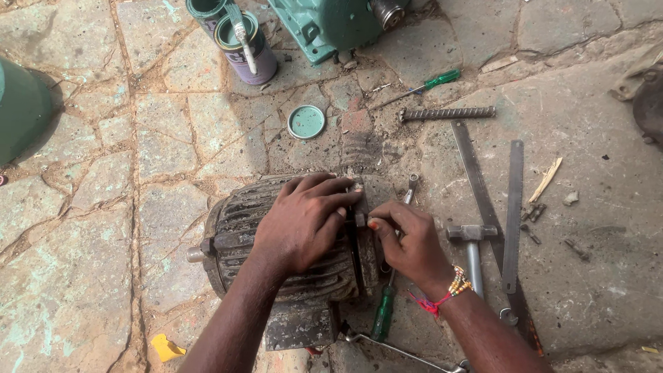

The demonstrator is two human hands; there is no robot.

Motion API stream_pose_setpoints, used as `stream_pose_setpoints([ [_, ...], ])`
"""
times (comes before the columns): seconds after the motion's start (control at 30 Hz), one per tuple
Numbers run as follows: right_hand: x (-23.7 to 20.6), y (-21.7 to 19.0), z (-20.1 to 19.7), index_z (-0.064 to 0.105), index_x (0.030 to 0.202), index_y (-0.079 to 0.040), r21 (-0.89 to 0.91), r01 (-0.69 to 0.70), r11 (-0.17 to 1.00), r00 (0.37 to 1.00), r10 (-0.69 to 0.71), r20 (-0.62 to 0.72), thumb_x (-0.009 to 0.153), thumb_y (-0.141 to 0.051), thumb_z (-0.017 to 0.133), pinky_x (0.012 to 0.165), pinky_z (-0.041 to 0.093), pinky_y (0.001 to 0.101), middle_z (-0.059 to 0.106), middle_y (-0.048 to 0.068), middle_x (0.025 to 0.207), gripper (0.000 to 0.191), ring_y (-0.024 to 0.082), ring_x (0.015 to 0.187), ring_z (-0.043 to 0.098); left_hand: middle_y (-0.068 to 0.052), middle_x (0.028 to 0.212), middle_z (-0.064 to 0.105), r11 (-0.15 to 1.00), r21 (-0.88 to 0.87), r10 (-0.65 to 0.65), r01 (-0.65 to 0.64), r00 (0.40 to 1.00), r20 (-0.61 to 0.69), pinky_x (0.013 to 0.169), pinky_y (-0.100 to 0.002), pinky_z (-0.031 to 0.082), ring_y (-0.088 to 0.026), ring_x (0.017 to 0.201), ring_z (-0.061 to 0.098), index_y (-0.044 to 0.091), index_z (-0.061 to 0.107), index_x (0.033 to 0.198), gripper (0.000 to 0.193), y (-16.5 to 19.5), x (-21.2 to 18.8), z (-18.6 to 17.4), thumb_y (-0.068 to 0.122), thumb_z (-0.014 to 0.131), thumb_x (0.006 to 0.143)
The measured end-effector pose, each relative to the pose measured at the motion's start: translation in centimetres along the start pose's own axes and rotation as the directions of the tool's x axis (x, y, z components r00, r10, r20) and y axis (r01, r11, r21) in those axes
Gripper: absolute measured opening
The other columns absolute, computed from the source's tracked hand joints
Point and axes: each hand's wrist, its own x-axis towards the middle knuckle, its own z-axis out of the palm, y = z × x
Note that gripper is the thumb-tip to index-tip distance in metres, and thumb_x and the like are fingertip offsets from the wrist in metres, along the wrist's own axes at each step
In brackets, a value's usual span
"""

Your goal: The person uses a hammer and wrench to loosen and remove bolts from a motor casing. They repeatedly strike the wrench and hammer the motor shaft while working on the ground in an outdoor workshop area.

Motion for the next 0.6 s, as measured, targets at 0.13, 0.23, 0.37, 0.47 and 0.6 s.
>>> stream_pose_setpoints([
  [0.13, -0.3, -0.8, 0.1, 0.066, 0.099, -0.002, -0.142, 0.017, 0.990, 1.000, -0.018, -0.003, 0.101, -0.017, 0.062, 0.063, 0.056, 0.0351, 0.072, 0.011, 0.082, 0.016, 0.023, 0.074, 0.073, -0.005, 0.147, 0.057, 1.000, 0.012, -0.027, 0.027, 1.000, -0.008, 0.119, -0.050, 0.028, -0.028, 0.143, 0.042, 0.016, 0.066, 0.133, 0.044, 0.2, 0.0, 0.0, 0.025, 0.047, 0.094],
  [0.23, -0.2, -0.9, -0.2, 0.063, 0.102, -0.001, -0.172, -0.071, 0.983, 0.993, 0.086, 0.083, 0.099, -0.018, 0.058, 0.052, 0.053, 0.0366, 0.069, 0.011, 0.072, 0.018, 0.023, 0.062, 0.070, -0.004, 0.146, 0.057, 0.999, 0.020, -0.040, 0.041, 0.999, -0.008, 0.119, -0.050, 0.028, -0.027, 0.142, 0.042, 0.016, 0.066, 0.133, 0.044, 0.2, 0.0, 0.1, 0.025, 0.047, 0.094],
  [0.37, 0.4, -0.4, -0.3, 0.060, 0.095, -0.005, -0.261, -0.050, 0.964, 0.980, 0.098, 0.173, 0.101, -0.020, 0.051, 0.041, 0.043, 0.0374, 0.056, 0.005, 0.052, 0.018, 0.020, 0.041, 0.056, -0.005, 0.146, 0.057, 0.999, 0.032, -0.032, 0.032, 0.999, -0.020, 0.119, -0.051, 0.027, -0.028, 0.141, 0.043, 0.015, 0.067, 0.131, 0.042, 0.2, 0.1, 0.3, 0.026, 0.047, 0.096],
  [0.47, 0.9, 0.1, 0.0, 0.057, 0.085, -0.008, -0.340, -0.022, 0.940, 0.975, 0.095, 0.199, 0.105, -0.022, 0.048, 0.039, 0.039, 0.0371, 0.047, 0.004, 0.046, 0.026, 0.019, 0.035, 0.046, -0.005, 0.145, 0.058, 0.999, 0.030, -0.038, 0.038, 0.999, -0.013, 0.118, -0.051, 0.027, -0.028, 0.141, 0.044, 0.015, 0.067, 0.130, 0.041, 0.1, 0.2, 0.4, 0.026, 0.046, 0.097],
  [0.6, 1.4, 0.5, 0.1, 0.056, 0.078, -0.010, -0.351, -0.033, 0.936, 0.975, 0.107, 0.192, 0.106, -0.025, 0.048, 0.039, 0.036, 0.0370, 0.044, 0.004, 0.043, 0.033, 0.017, 0.033, 0.043, -0.004, 0.144, 0.060, 0.996, -0.014, -0.083, 0.083, 0.996, 0.019, 0.117, -0.048, 0.032, -0.024, 0.140, 0.047, 0.015, 0.067, 0.130, 0.042, 0.0, 0.4, 0.1, 0.028, 0.046, 0.096],
])
